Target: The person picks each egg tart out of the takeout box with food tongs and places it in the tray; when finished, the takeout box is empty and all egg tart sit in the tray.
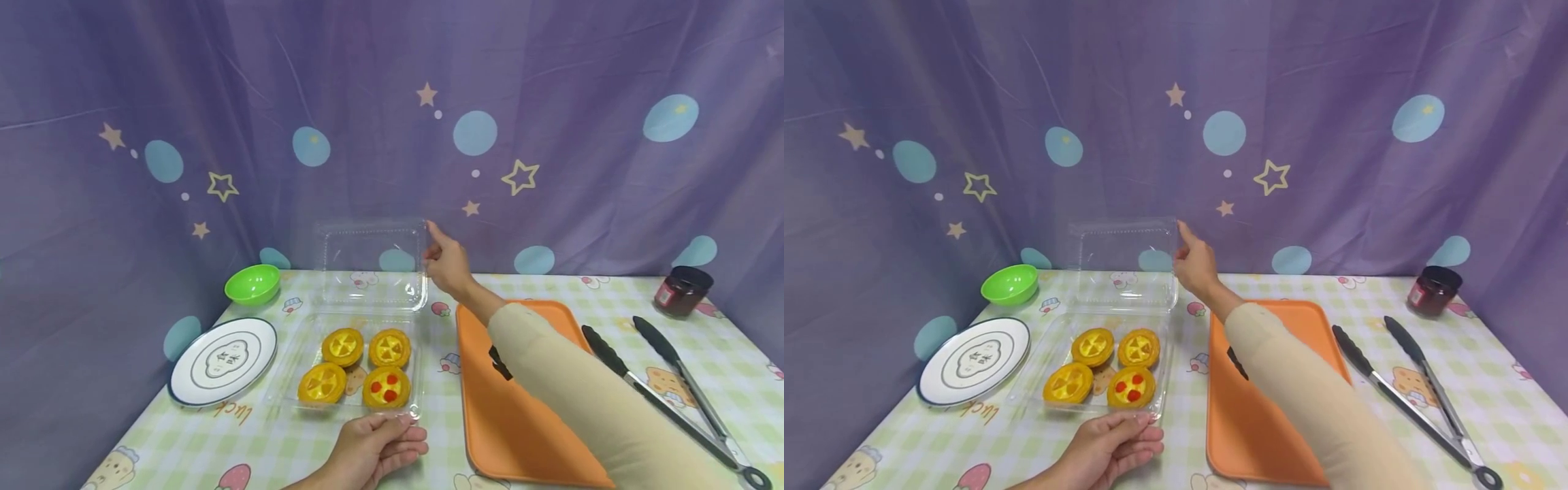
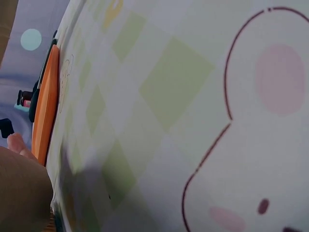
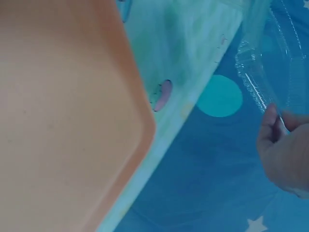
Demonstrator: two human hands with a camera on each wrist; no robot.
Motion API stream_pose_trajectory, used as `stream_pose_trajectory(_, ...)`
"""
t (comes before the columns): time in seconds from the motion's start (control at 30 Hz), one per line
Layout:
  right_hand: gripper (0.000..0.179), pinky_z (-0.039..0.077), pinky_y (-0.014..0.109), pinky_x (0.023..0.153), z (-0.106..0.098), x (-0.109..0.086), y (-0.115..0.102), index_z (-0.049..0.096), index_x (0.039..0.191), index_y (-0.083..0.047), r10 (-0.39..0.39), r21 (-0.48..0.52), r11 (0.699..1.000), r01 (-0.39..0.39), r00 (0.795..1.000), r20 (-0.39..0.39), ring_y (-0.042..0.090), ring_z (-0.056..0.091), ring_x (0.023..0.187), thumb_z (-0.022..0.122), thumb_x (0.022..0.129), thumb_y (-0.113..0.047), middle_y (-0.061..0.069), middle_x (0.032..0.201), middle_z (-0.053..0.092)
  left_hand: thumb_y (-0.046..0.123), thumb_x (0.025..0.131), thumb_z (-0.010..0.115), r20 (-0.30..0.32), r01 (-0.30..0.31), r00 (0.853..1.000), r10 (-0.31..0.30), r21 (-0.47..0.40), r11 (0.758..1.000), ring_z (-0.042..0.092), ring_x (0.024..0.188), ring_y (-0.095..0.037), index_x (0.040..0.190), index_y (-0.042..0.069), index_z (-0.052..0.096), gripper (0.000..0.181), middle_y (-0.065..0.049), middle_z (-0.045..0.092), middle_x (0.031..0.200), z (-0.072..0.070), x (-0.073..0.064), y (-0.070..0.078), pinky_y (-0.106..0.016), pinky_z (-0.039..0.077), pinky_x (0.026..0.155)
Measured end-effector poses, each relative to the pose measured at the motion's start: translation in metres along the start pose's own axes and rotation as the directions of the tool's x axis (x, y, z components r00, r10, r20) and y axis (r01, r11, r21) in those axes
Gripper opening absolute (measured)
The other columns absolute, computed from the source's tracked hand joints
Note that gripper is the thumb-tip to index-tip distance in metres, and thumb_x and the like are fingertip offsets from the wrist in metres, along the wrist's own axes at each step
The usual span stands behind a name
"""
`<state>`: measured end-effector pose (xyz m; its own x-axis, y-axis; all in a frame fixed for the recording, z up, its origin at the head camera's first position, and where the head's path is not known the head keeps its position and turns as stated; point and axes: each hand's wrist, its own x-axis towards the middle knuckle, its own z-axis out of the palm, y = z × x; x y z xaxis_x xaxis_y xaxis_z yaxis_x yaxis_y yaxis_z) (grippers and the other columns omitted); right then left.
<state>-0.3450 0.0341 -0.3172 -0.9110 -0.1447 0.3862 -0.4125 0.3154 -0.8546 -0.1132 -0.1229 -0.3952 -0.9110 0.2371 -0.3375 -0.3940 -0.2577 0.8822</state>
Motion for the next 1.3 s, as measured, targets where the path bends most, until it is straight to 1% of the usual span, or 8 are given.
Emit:
stream_pose_trajectory(0.27, 0.081, 0.057, 0.026, 0.059, 0.011, -0.007, 0.016, 0.025, 0.149, 0.003, 0.196, 0.004, 0.980, -0.199, 0.969, 0.150, 0.013, 0.056, 0.062, 0.057, 0.076, 0.021, 0.012, 0.072, 0.055, 0.020, 0.095, 0.061, 0.001, -0.001, 1.000, 0.001, 0.001, 1.000, 0.071, 0.086, -0.019, 0.117, -0.011, 0.058, 0.038, -0.012, 0.072, 0.095, 0.001, 0.000, -0.001, -0.028, 0.058, 0.080)
stream_pose_trajectory(0.57, 0.071, 0.021, 0.023, 0.043, 0.014, -0.007, 0.029, 0.031, 0.146, 0.008, 0.373, -0.033, 0.925, -0.378, 0.892, 0.255, 0.008, 0.023, 0.045, 0.054, 0.079, 0.015, -0.001, 0.055, 0.042, 0.018, 0.096, 0.060, 0.012, -0.013, 1.000, 0.013, 0.006, 1.000, 0.071, 0.084, -0.019, 0.117, -0.010, 0.058, 0.035, -0.012, 0.072, 0.094, 0.001, -0.001, -0.002, -0.028, 0.059, 0.079)
stream_pose_trajectory(0.73, 0.060, 0.029, 0.026, 0.046, 0.016, -0.008, 0.031, 0.037, 0.138, 0.016, 0.426, -0.023, 0.899, -0.438, 0.860, 0.281, 0.009, 0.031, 0.046, 0.060, 0.083, 0.014, 0.008, 0.066, 0.050, 0.019, 0.095, 0.061, 0.003, -0.009, 1.000, 0.009, 0.007, 1.000, 0.071, 0.084, -0.018, 0.116, -0.010, 0.058, 0.037, -0.011, 0.072, 0.094, 0.002, 0.000, -0.001, -0.028, 0.059, 0.079)
stream_pose_trajectory(0.87, 0.013, 0.036, 0.028, 0.053, 0.017, -0.010, 0.031, 0.055, 0.093, 0.016, 0.435, -0.071, 0.898, -0.433, 0.858, 0.274, 0.015, 0.046, 0.058, 0.062, 0.084, 0.011, 0.011, 0.072, 0.050, 0.019, 0.095, 0.062, 0.002, -0.011, 1.000, 0.011, 0.004, 1.000, 0.071, 0.084, -0.018, 0.116, -0.011, 0.058, 0.037, -0.011, 0.072, 0.093, 0.002, -0.001, -0.001, -0.028, 0.059, 0.079)
stream_pose_trajectory(1.0, 0.037, 0.048, 0.029, 0.061, 0.018, -0.012, 0.032, 0.036, 0.064, -0.003, 0.460, -0.095, 0.887, -0.451, 0.848, 0.264, 0.018, 0.058, 0.067, 0.065, 0.084, 0.010, 0.005, 0.064, 0.040, 0.019, 0.095, 0.062, 0.004, -0.011, 1.000, 0.011, 0.001, 1.000, 0.071, 0.084, -0.018, 0.116, -0.011, 0.057, 0.037, -0.011, 0.072, 0.093, 0.001, -0.001, -0.001, -0.028, 0.059, 0.079)
stream_pose_trajectory(1.13, 0.007, 0.058, 0.037, 0.078, 0.018, -0.013, 0.032, 0.058, 0.089, 0.012, 0.473, -0.068, 0.878, -0.473, 0.840, 0.267, 0.020, 0.064, 0.075, 0.064, 0.085, 0.011, 0.020, 0.094, 0.060, 0.019, 0.094, 0.062, 0.001, -0.006, 1.000, 0.006, -0.001, 1.000, 0.071, 0.084, -0.018, 0.117, -0.011, 0.057, 0.038, -0.011, 0.072, 0.093, 0.001, -0.001, -0.001, -0.028, 0.059, 0.079)
stream_pose_trajectory(1.23, 0.045, 0.058, 0.037, 0.082, 0.017, -0.013, 0.032, 0.049, 0.128, 0.017, 0.476, -0.065, 0.877, -0.477, 0.838, 0.267, 0.023, 0.066, 0.082, 0.064, 0.085, 0.010, 0.030, 0.130, 0.052, 0.019, 0.094, 0.062, 0.000, -0.005, 1.000, 0.005, -0.002, 1.000, 0.071, 0.084, -0.018, 0.117, -0.010, 0.057, 0.038, -0.011, 0.072, 0.093, 0.001, -0.001, 0.000, -0.028, 0.059, 0.079)
stream_pose_trajectory(1.3, 0.037, 0.058, 0.036, 0.081, 0.017, -0.012, 0.031, 0.054, 0.120, 0.017, 0.476, -0.072, 0.877, -0.475, 0.837, 0.270, 0.024, 0.066, 0.082, 0.063, 0.086, 0.009, 0.030, 0.124, 0.056, 0.020, 0.094, 0.062, -0.001, -0.003, 1.000, 0.003, -0.002, 1.000, 0.071, 0.084, -0.018, 0.117, -0.010, 0.057, 0.038, -0.011, 0.072, 0.093, 0.001, -0.001, 0.000, -0.028, 0.059, 0.079)
